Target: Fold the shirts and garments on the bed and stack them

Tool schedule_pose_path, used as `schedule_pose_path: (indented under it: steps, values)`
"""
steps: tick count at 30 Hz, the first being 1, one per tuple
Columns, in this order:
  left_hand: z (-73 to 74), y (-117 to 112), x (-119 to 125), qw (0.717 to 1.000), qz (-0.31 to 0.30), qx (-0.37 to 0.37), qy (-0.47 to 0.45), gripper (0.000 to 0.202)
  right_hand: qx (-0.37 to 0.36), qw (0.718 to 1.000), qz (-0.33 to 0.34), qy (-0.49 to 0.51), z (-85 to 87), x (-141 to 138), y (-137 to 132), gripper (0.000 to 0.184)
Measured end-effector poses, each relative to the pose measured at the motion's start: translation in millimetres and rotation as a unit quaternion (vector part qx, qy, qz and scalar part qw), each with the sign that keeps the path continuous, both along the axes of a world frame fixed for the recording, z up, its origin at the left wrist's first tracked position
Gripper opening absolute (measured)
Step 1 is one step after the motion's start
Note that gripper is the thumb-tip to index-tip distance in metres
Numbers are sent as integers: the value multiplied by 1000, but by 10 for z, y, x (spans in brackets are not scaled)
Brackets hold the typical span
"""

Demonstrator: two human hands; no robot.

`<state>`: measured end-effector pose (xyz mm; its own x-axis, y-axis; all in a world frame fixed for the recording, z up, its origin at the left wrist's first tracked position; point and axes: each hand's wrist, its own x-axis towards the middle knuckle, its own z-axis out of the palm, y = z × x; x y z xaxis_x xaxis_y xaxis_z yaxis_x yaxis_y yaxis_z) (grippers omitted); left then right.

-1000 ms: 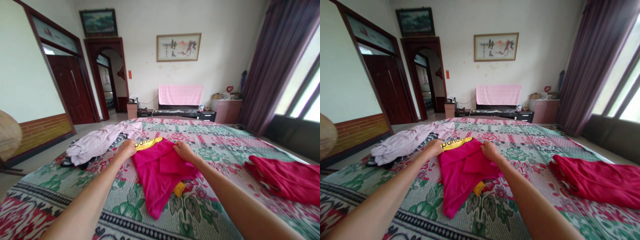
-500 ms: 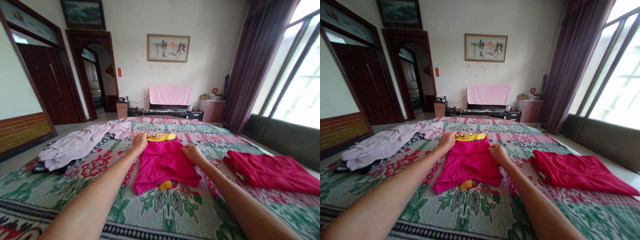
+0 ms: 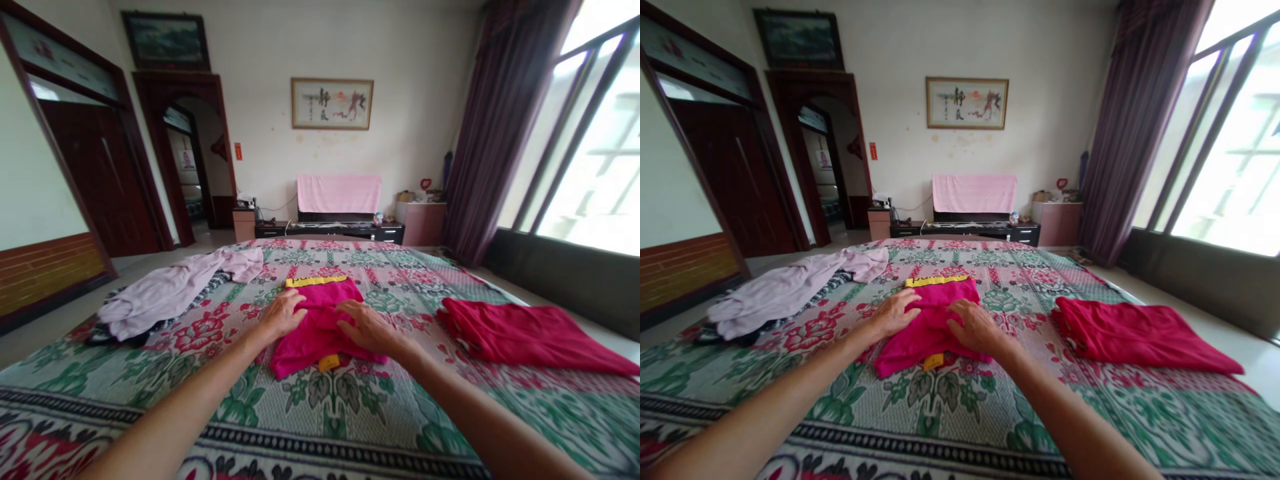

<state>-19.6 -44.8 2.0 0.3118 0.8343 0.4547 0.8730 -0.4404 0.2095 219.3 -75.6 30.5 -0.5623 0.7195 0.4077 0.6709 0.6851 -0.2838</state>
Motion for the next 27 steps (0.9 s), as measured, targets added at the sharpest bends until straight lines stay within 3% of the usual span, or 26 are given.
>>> schedule_pose_path:
  steps: [6, 9, 13, 15, 18, 21, 24, 27]
  values:
    - [-194, -190, 118, 1000, -2, 3, 22, 40, -24, 998, 56, -18, -232, 30, -133, 35]
    - [-210, -182, 113, 1000, -5, 9, 3, 37, -43, 997, 61, -19, -223, 33, -186, 36]
    - [-98, -125, -41, 997, -26, -23, -68, 31, -46, 996, 70, 41, -35, 107, -185, 33]
    - [-4, -111, -168, 993, -40, -36, -101, 26, -27, 996, 29, 77, 17, 226, -121, 29]
    - [134, -132, -332, 991, -32, -63, -118, 20, -23, 994, -37, 103, -44, 464, 14, 27]
    - [252, -195, -407, 977, -54, -165, -121, 22, -46, 989, -85, 108, -183, 641, 101, 27]
    - [352, -269, -418, 933, -110, -323, -113, 24, -62, 986, -98, 121, -268, 694, 109, 30]
    - [417, -324, -396, 897, -119, -415, -101, 27, -79, 981, -101, 145, -279, 695, 102, 33]
